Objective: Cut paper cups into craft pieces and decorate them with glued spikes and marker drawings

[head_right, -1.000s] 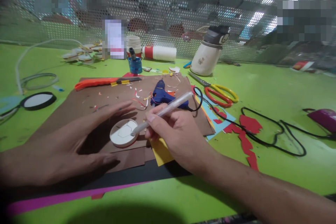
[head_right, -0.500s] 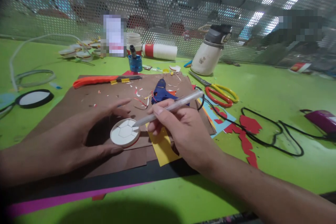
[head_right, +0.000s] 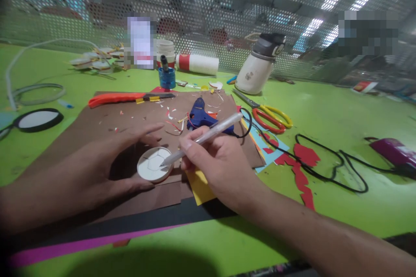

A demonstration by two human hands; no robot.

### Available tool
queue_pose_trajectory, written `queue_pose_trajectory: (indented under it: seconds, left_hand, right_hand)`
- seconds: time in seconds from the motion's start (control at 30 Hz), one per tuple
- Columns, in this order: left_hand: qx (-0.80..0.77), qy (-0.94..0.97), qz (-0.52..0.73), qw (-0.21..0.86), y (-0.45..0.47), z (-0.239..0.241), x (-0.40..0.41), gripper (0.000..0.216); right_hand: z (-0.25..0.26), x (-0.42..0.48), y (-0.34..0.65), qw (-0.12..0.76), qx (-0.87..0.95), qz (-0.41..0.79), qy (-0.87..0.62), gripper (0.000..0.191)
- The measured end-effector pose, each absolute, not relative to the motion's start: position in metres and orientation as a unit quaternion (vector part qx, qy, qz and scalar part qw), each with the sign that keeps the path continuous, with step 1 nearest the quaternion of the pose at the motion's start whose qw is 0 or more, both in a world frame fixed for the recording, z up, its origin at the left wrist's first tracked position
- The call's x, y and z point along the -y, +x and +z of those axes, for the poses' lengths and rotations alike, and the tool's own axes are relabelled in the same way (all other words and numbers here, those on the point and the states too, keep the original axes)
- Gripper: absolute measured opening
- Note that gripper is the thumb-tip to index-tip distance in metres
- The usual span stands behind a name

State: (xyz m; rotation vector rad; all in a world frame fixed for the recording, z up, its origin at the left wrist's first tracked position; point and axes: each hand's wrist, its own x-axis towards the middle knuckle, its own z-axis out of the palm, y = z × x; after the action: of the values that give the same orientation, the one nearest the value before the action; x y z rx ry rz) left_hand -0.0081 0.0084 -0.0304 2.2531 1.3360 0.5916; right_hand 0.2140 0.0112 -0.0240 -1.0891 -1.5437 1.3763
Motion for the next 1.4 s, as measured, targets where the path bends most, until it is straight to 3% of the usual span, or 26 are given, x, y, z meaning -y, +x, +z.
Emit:
queue_pose_trajectory:
  seconds: [0.6, 1.4]
  left_hand:
    - [-0.465, 0.831, 0.23, 0.2, -0.013, -0.038, -0.008, 0.071]
    - [-0.473, 0.828, 0.229, 0.194, -0.013, -0.04, -0.009, 0.07]
  right_hand:
    - [-0.025, -0.009, 0.21, 0.366, 0.619, 0.536, -0.443, 0.022]
    - [-0.024, -0.011, 0.21, 0.355, 0.64, 0.517, -0.444, 0.026]
